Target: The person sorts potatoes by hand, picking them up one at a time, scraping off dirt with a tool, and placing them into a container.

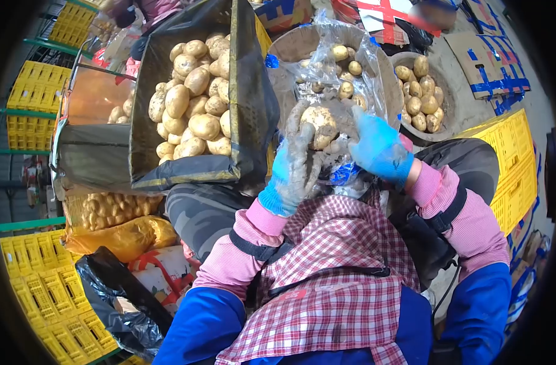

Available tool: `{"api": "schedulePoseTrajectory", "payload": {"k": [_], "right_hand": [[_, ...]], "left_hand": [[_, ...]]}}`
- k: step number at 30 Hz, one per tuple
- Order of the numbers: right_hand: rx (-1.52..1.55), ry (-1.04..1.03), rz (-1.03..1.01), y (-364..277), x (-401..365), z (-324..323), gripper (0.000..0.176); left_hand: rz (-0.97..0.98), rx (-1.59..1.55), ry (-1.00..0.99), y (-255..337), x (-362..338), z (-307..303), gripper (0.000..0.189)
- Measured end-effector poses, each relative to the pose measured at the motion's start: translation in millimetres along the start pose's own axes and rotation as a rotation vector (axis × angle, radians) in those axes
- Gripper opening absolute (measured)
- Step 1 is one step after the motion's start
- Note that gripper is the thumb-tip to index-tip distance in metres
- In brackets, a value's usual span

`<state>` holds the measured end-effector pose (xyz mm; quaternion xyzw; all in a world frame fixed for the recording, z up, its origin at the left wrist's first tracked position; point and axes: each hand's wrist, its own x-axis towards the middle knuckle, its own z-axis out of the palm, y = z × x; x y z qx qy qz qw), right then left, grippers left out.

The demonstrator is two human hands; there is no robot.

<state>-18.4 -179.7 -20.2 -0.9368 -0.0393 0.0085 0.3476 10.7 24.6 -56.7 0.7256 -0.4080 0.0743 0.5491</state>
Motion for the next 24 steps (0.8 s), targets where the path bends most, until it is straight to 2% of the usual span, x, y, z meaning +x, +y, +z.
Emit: {"api": "schedulePoseTrajectory", "payload": {"k": [2, 3, 4, 5, 6, 7, 10, 12, 13, 14, 15, 16, 17, 18, 19, 20, 21, 22, 23, 24], "right_hand": [[0.048, -0.012, -0.016, -11, -5, 3, 0.067], [0.039, -0.088, 0.051, -25, -12, 3, 0.070], [0.031, -0.165, 0.119, -33, -18, 3, 0.073], [-0.044, -0.084, -0.040, -13, -21, 19, 0.077], [-0.043, -0.086, -0.041, -14, -19, 15, 0.077], [0.015, -0.111, -0.020, -16, -13, 6, 0.078], [0.148, -0.126, 0.060, -15, -2, -9, 0.076], [0.065, -0.089, 0.074, -20, 0, -18, 0.076], [0.101, -0.058, -0.018, -18, -6, -12, 0.076], [0.099, -0.055, -0.020, -17, -7, -14, 0.076], [0.157, -0.168, 0.031, -24, -7, -22, 0.075], [0.220, -0.282, 0.086, -27, -8, -24, 0.074], [0.453, -0.126, -0.026, 3, -5, 1, 0.070], [0.456, -0.123, -0.020, 8, -2, 6, 0.070], [0.454, -0.033, -0.040, 14, 1, 9, 0.069], [0.449, 0.058, -0.061, 19, 1, 9, 0.070], [0.455, -0.131, 0.093, 2, -1, -12, 0.069], [0.456, -0.127, 0.095, -7, -4, -17, 0.069], [0.375, -0.118, 0.089, -16, -8, -19, 0.069], [0.294, -0.109, 0.082, -20, -14, -19, 0.068]], "left_hand": [[-0.656, -0.434, 0.105, 26, 11, 6, 0.059], [-0.857, -0.938, 0.278, 36, 26, 8, 0.056], [-0.854, -0.940, 0.283, 37, 23, 10, 0.056], [-0.725, -0.634, 0.207, 39, 16, 10, 0.055], [-0.590, -0.329, 0.130, 41, 12, 11, 0.055], [-0.832, -0.928, 0.396, 50, 24, 13, 0.057], [-0.787, -1.086, 0.357, 41, 26, 5, 0.061], [-0.748, -1.023, 0.404, 40, 27, 5, 0.067], [-0.673, -0.850, 0.304, 34, 25, 2, 0.070], [-0.598, -0.677, 0.208, 31, 24, 0, 0.072], [-0.664, -0.891, 0.260, 32, 26, -1, 0.079], [-0.669, -0.888, 0.259, 34, 27, -1, 0.079], [-0.672, -0.710, 0.222, 36, 28, 0, 0.081], [-0.668, -0.536, 0.184, 37, 28, 1, 0.083], [-0.568, -0.266, 0.153, 30, 25, 5, 0.084], [-0.565, -0.268, 0.148, 31, 25, 8, 0.084], [-0.581, -0.303, 0.131, 38, 29, 9, 0.082], [-0.598, -0.336, 0.115, 42, 31, 11, 0.080], [-0.487, -0.154, 0.082, 26, 22, 12, 0.075], [-0.487, -0.153, 0.079, 26, 18, 15, 0.075]]}}
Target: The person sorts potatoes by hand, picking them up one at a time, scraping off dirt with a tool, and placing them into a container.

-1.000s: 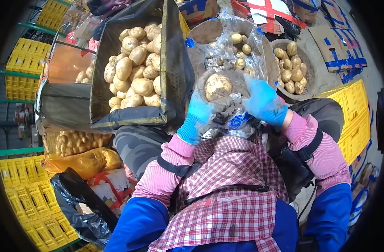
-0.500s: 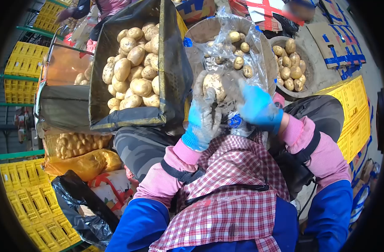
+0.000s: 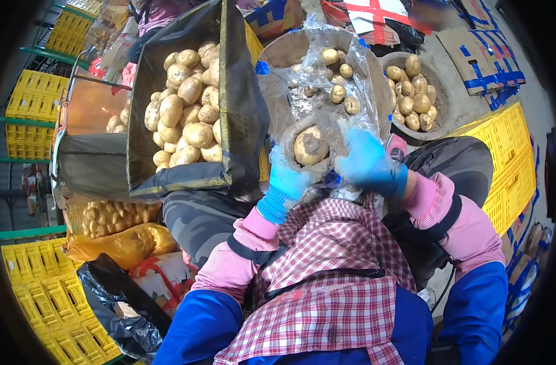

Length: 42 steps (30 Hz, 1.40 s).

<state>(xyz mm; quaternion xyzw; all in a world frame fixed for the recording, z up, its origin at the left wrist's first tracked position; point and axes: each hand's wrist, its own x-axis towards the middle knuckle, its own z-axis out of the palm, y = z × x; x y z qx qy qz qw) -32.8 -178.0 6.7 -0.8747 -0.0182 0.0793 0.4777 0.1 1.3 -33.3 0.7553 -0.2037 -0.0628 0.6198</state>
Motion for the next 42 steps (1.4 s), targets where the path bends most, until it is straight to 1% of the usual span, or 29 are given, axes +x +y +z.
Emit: {"api": "schedulePoseTrajectory", "payload": {"k": [1, 2, 3, 4, 5, 6, 7, 8, 9, 11, 12, 13, 14, 15, 16, 18, 20, 22, 24, 27, 29, 31, 32, 35, 37, 38, 39, 40, 42], "right_hand": [[-0.121, 0.177, -0.319, 8, -4, 11, 0.068], [-0.116, 0.178, -0.317, 15, -9, 17, 0.068], [-0.203, 0.150, -0.298, 10, -12, 18, 0.069], [-0.290, 0.123, -0.278, -1, -13, 16, 0.069], [-0.416, 0.037, -0.188, -14, -15, 8, 0.071], [-0.413, 0.040, -0.186, -13, -16, 9, 0.071], [-0.398, -0.036, -0.170, -12, -17, 12, 0.070], [-0.381, -0.114, -0.154, -11, -17, 14, 0.070], [-0.377, -0.113, -0.152, -6, -12, 14, 0.070], [-0.258, 0.040, -0.227, 5, 0, 8, 0.066], [-0.259, 0.037, -0.227, 4, -1, 7, 0.066], [-0.294, 0.060, -0.202, 2, -3, 5, 0.064], [-0.330, 0.088, -0.177, 0, -3, 3, 0.062], [-0.321, 0.015, -0.154, 0, -6, 7, 0.059], [-0.323, 0.016, -0.152, -1, -7, 9, 0.059], [-0.434, -0.060, -0.108, -2, -8, 12, 0.057], [-0.433, -0.054, -0.159, -1, -10, 14, 0.055], [-0.431, -0.042, -0.204, 0, -12, 17, 0.053], [-0.407, -0.081, -0.203, 2, -12, 19, 0.047], [-0.358, -0.162, -0.181, 1, -18, 16, 0.048], [-0.351, -0.147, -0.195, 8, -19, 21, 0.049], [-0.341, -0.133, -0.209, 10, -21, 22, 0.050], [-0.344, -0.142, -0.205, 10, -23, 21, 0.051], [-0.361, -0.152, -0.208, 13, -24, 20, 0.054], [-0.377, -0.154, -0.217, 19, -26, 22, 0.055], [-0.368, -0.170, -0.292, 25, -28, 23, 0.057], [-0.359, -0.189, -0.370, 23, -29, 23, 0.059], [-0.355, -0.190, -0.368, 22, -29, 21, 0.059], [-0.325, -0.084, -0.340, 21, -25, 12, 0.061]], "left_hand": [[-0.078, -0.015, 0.030, -1, -5, 3, 0.073], [-0.158, -0.028, 0.059, -2, -9, 5, 0.071], [-0.226, -0.152, 0.058, -3, -7, 6, 0.068], [-0.229, -0.147, 0.054, -2, -4, 5, 0.068], [-0.107, -0.052, 0.034, -1, -1, 2, 0.068], [0.019, 0.041, 0.015, -1, 2, 2, 0.067], [0.022, 0.043, 0.013, -5, 2, 2, 0.067], [-0.059, -0.014, 0.034, -13, 1, 1, 0.068], [-0.145, -0.071, 0.053, -11, 1, 2, 0.069], [-0.171, -0.059, 0.095, -3, 0, 4, 0.069], [-0.195, -0.050, 0.142, 2, 0, 5, 0.070], [-0.049, 0.170, 0.107, -1, 1, 0, 0.070], [-0.046, 0.168, 0.106, -5, 1, -2, 0.070], [0.023, 0.235, 0.117, -7, 1, -2, 0.067], [0.089, 0.302, 0.129, -8, 1, -2, 0.064], [0.076, 0.322, 0.109, -7, -1, -4, 0.062], [0.059, 0.351, 0.091, -4, -6, -6, 0.059], [-0.009, 0.263, 0.093, -2, -10, -5, 0.053], [0.006, 0.268, 0.089, -3, -12, -4, 0.051], [0.019, 0.284, 0.079, -7, -14, -2, 0.048], [0.014, 0.298, 0.072, -11, -16, 0, 0.046], [-0.105, 0.132, 0.033, -14, -19, 2, 0.046], [-0.107, 0.133, 0.032, -15, -20, 3, 0.046], [-0.228, -0.037, 0.017, -18, -25, 8, 0.047], [-0.376, -0.164, 0.035, -18, -28, 11, 0.050], [-0.377, -0.164, 0.032, -27, -29, 11, 0.050], [-0.305, -0.150, 0.025, -35, -28, 11, 0.051], [-0.232, -0.134, 0.017, -42, -27, 10, 0.053], [-0.213, -0.098, 0.046, -40, -24, 10, 0.053]]}}
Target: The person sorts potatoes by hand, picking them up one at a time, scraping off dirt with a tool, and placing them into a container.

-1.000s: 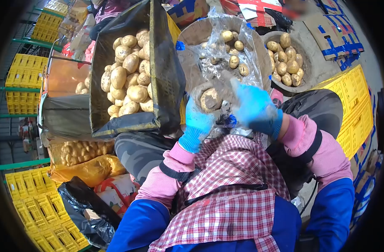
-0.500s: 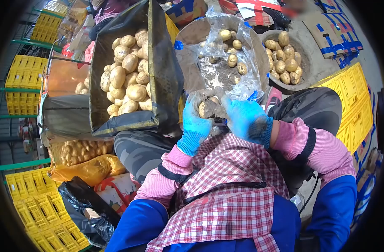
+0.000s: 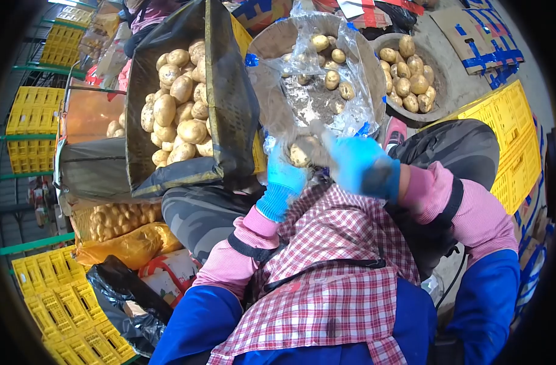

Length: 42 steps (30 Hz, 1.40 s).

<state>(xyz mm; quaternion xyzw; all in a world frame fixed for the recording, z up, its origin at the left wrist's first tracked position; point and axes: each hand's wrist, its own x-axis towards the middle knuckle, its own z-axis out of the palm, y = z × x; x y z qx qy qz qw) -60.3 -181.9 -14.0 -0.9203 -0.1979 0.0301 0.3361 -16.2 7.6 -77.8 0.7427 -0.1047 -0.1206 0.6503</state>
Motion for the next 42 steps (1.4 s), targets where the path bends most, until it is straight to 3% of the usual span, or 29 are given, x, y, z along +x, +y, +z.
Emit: {"api": "schedulePoseTrajectory", "payload": {"k": [2, 4, 6, 8, 9, 10, 12, 14, 16, 18, 20, 21, 22, 23, 24, 26, 28, 30, 34, 36, 37, 38, 40, 42], "right_hand": [[-0.006, 0.007, 0.008, 6, 6, -1, 0.062], [0.041, 0.037, 0.113, 13, 6, 2, 0.061], [0.012, 0.047, 0.083, 6, 1, 8, 0.062], [-0.034, -0.116, 0.142, -8, 2, 8, 0.063], [-0.084, -0.191, 0.170, -14, 6, -3, 0.069], [-0.083, -0.191, 0.169, -11, 9, -8, 0.069], [-0.029, -0.058, 0.191, -1, 15, -14, 0.075], [-0.114, 0.053, 0.096, 6, 13, -1, 0.084], [-0.108, -0.194, 0.212, -8, 10, 3, 0.068], [-0.131, -0.222, 0.189, -1, 10, -2, 0.058], [0.860, -0.114, 0.358, 13, 18, -18, 0.049], [1.200, -0.132, 0.515, 12, 22, -28, 0.043], [1.191, -0.139, 0.511, 8, 23, -34, 0.043], [1.282, -0.113, 0.477, 3, 23, -39, 0.042], [1.375, -0.083, 0.445, 0, 22, -42, 0.041], [1.293, 0.001, 0.460, 4, 21, -36, 0.040], [1.385, -0.075, 0.431, 11, 20, -40, 0.043], [1.331, -0.086, 0.401, 7, 22, -40, 0.043], [1.300, -0.052, 0.394, 4, 25, -34, 0.049], [0.516, 0.415, -0.095, 22, 33, -14, 0.057], [0.056, 0.411, 0.031, 28, 28, -11, 0.067], [0.056, 0.412, 0.032, 32, 21, -6, 0.067], [-0.017, 0.179, 0.245, -8, 17, -21, 0.073], [-0.101, 0.215, 0.183, -11, 13, -2, 0.079]], "left_hand": [[0.023, 0.024, 0.055, 13, -1, 0, 0.053], [0.331, 0.508, 0.087, 22, 1, -2, 0.053], [0.220, 0.529, 0.074, 28, 0, 4, 0.053], [0.100, 0.080, 0.020, 37, 0, 9, 0.054], [0.037, 0.019, -0.019, 34, 0, 9, 0.056], [0.036, 0.020, -0.018, 30, 0, 5, 0.056], [-0.222, -0.283, 0.022, 22, 1, -3, 0.063], [-0.214, -0.167, 0.030, 15, 6, -5, 0.072], [-0.224, -0.147, -0.064, 8, 11, -5, 0.079], [-0.130, -0.040, -0.053, 5, 10, -5, 0.080], [-0.045, 0.066, -0.039, 14, 7, -2, 0.081], [0.099, 0.167, 0.012, 27, 8, 3, 0.083], [0.246, 0.267, 0.065, 42, 9, 6, 0.084], [0.350, 0.625, 0.046, 57, 8, 1, 0.090], [0.356, 0.622, 0.049, 60, 7, -2, 0.090], [0.414, 0.430, -0.008, 62, 6, -5, 0.091], [0.271, -0.061, -0.005, 70, 6, -7, 0.080], [0.230, -0.300, -0.150, 70, 14, -18, 0.076], [0.032, -0.335, -0.206, 67, 14, -21, 0.066], [-0.111, -0.608, -0.071, 68, 8, -10, 0.057], [-0.112, -0.585, -0.063, 74, 5, -6, 0.052], [-0.112, -0.584, -0.064, 76, 4, -1, 0.052], [-0.063, -0.666, 0.056, 78, 1, 10, 0.052], [-0.161, -0.763, 0.107, 79, -2, 13, 0.050]]}}
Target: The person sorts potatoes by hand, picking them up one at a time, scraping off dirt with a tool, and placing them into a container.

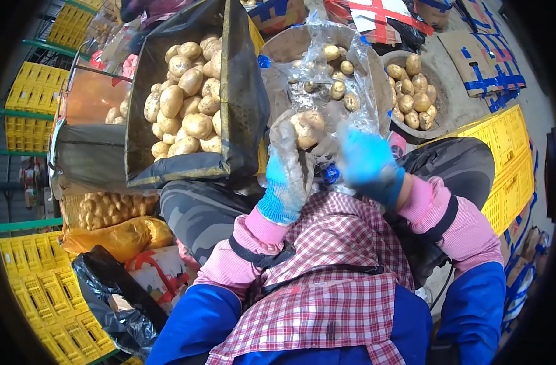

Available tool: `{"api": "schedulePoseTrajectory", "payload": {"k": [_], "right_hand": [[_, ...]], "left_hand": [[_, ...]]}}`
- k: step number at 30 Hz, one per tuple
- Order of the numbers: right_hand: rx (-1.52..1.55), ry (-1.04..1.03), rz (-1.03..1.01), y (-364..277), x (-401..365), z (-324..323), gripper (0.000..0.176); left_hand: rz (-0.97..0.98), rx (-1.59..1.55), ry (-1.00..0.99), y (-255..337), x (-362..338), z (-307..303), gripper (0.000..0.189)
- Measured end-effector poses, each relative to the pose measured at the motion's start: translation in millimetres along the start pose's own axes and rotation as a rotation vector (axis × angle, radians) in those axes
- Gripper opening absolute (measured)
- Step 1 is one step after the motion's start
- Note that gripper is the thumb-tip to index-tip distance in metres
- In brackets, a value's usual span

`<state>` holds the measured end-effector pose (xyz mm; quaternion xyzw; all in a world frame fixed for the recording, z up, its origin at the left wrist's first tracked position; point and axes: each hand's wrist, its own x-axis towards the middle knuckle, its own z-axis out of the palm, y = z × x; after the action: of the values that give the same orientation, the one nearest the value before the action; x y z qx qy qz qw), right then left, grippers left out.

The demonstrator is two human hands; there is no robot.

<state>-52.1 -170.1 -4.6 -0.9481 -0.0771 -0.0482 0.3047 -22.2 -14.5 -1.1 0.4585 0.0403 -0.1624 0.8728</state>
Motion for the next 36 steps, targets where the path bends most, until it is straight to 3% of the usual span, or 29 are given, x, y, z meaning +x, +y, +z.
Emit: {"api": "schedulePoseTrajectory", "payload": {"k": [2, 4, 6, 7, 8, 10, 12, 15, 18, 19, 20, 22, 23, 28, 30, 31, 34, 35, 36], "right_hand": [[-0.102, -0.168, -0.070, -2, -7, 11, 0.078], [-0.101, -0.166, -0.100, 0, -5, 1, 0.074], [0.422, -0.095, 0.015, 24, 11, 5, 0.072], [0.652, 0.128, -0.152, 26, 24, 13, 0.071], [0.650, 0.124, -0.154, 32, 23, 9, 0.071], [0.418, -0.094, 0.116, 24, 24, -23, 0.070], [0.373, -0.076, 0.095, 23, 21, -16, 0.070], [0.316, -0.039, -0.035, 17, 14, -1, 0.070], [0.217, -0.091, -0.053, 2, 0, -5, 0.071], [0.419, -0.062, -0.002, 9, 9, 2, 0.068], [0.420, -0.061, -0.001, 15, 14, -3, 0.068], [1.382, -0.327, 0.413, 10, 25, -29, 0.054], [1.454, -0.358, 0.308, 20, 22, -24, 0.045], [1.589, -0.460, 0.556, 20, 17, -13, 0.051], [1.969, -0.446, 0.688, 16, 12, -5, 0.052], [1.962, -0.467, 0.650, 19, 12, 1, 0.055], [1.744, -0.555, 0.509, 24, 18, 1, 0.056], [1.419, -0.372, 0.248, 22, 20, 0, 0.047], [1.415, -0.378, 0.244, 17, 20, -2, 0.047]], "left_hand": [[0.058, -0.043, -0.059, -5, -2, -7, 0.050], [0.074, -0.037, -0.095, -3, -1, -15, 0.046], [0.250, 0.203, -0.154, -1, 4, -23, 0.046], [0.372, 0.553, -0.077, 11, 5, -13, 0.061], [0.374, 0.550, -0.073, 10, 8, -14, 0.061], [0.523, 0.585, -0.148, 4, 15, -18, 0.079], [0.541, 0.579, -0.194, 0, 16, -19, 0.082], [0.687, 0.948, -0.248, -2, 15, -18, 0.078], [0.603, 0.931, -0.299, -1, 16, -24, 0.079], [0.577, 0.843, -0.204, -4, 9, -15, 0.078], [0.576, 0.844, -0.205, 0, 10, -15, 0.078], [0.793, 1.262, -0.296, 17, 16, -14, 0.079], [0.925, 1.433, -0.332, 26, 14, -11, 0.080], [0.854, 1.148, -0.473, 31, 15, -7, 0.083], [0.759, 1.052, -0.502, 29, 19, -14, 0.085], [0.419, 0.797, -0.452, 22, 13, -14, 0.086], [0.309, 0.706, -0.323, 22, 3, -8, 0.085], [0.351, 0.782, -0.308, 23, 4, -11, 0.081], [0.356, 0.780, -0.302, 24, 4, -12, 0.081]]}}
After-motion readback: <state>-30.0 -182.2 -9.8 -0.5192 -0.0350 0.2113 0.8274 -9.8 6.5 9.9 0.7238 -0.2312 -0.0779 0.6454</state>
